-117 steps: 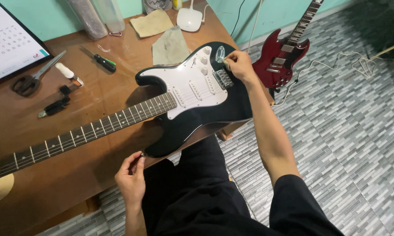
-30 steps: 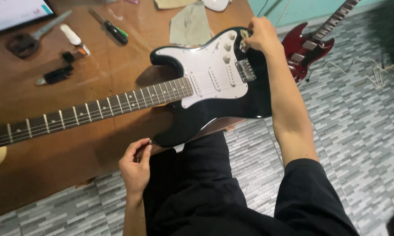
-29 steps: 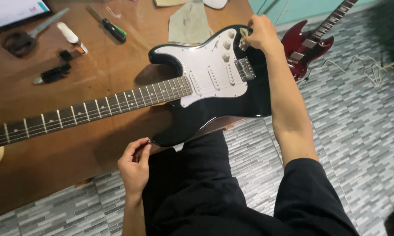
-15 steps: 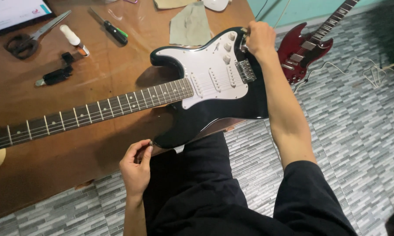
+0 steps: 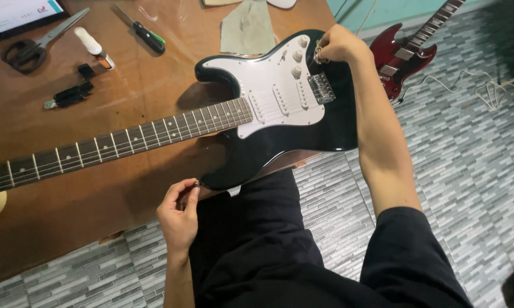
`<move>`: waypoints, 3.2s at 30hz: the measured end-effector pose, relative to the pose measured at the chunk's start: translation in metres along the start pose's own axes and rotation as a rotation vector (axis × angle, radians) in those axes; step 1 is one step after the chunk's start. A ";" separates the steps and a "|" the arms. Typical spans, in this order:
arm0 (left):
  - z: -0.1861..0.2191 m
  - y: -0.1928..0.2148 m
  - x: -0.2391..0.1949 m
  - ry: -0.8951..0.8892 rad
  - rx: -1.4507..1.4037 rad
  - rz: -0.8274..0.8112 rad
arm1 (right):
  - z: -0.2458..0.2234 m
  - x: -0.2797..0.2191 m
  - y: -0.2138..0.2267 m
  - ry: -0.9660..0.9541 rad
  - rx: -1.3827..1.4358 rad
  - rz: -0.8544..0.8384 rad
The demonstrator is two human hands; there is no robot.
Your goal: The person wipes the body, headstock, and fretboard of a black electric guitar with a cloth. They clean the bridge and control area, then return to the fretboard and body, finishing by wiping the bridge again.
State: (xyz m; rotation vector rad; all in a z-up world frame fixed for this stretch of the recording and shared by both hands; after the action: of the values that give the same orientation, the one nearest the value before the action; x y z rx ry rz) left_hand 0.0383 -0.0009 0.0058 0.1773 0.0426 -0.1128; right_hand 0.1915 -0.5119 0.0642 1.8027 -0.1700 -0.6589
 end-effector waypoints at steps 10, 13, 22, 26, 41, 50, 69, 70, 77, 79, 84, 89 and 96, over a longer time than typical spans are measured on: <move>0.000 0.000 -0.001 -0.024 0.012 0.007 | -0.003 0.002 -0.012 0.045 0.013 0.066; -0.002 0.000 -0.002 -0.013 0.003 0.003 | 0.010 0.012 -0.022 0.100 -0.004 0.133; -0.007 -0.001 -0.001 -0.002 -0.048 0.002 | 0.036 0.009 -0.026 0.148 0.333 0.196; -0.006 0.000 -0.001 -0.021 -0.025 0.009 | 0.022 -0.011 -0.032 0.220 0.114 0.179; -0.010 0.000 -0.001 -0.019 -0.001 0.010 | 0.050 0.016 -0.037 0.158 0.181 0.470; -0.006 -0.002 -0.001 -0.015 -0.009 0.021 | 0.035 0.022 -0.046 0.291 0.017 0.296; -0.006 -0.001 -0.001 -0.025 0.001 0.000 | 0.028 0.001 -0.027 0.321 0.236 0.212; -0.005 -0.002 -0.001 -0.031 0.000 0.000 | 0.023 0.000 -0.023 0.322 0.237 0.218; -0.005 -0.001 -0.002 -0.006 0.011 0.007 | 0.022 0.028 -0.020 0.132 0.053 0.304; -0.003 0.000 -0.001 -0.018 0.013 0.011 | 0.018 0.032 -0.025 0.079 0.011 0.319; -0.003 -0.001 -0.001 -0.006 -0.021 0.005 | -0.008 0.002 -0.019 0.060 -0.068 0.053; -0.003 -0.001 0.001 -0.015 -0.012 0.011 | 0.017 0.018 -0.011 0.210 0.030 0.283; -0.004 -0.001 -0.002 -0.003 -0.041 0.011 | 0.025 0.035 -0.044 0.054 -0.090 0.420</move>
State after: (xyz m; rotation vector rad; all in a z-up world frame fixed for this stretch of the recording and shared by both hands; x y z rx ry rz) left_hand 0.0363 -0.0010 0.0017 0.1359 0.0411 -0.1015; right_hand 0.1987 -0.5331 0.0063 1.6277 -0.4602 -0.3134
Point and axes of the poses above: each hand's wrist, its own x-axis towards the middle knuckle, its own y-axis out of the back of the hand, z = x × y, the point moved 3 cm from there along x, towards the middle knuckle
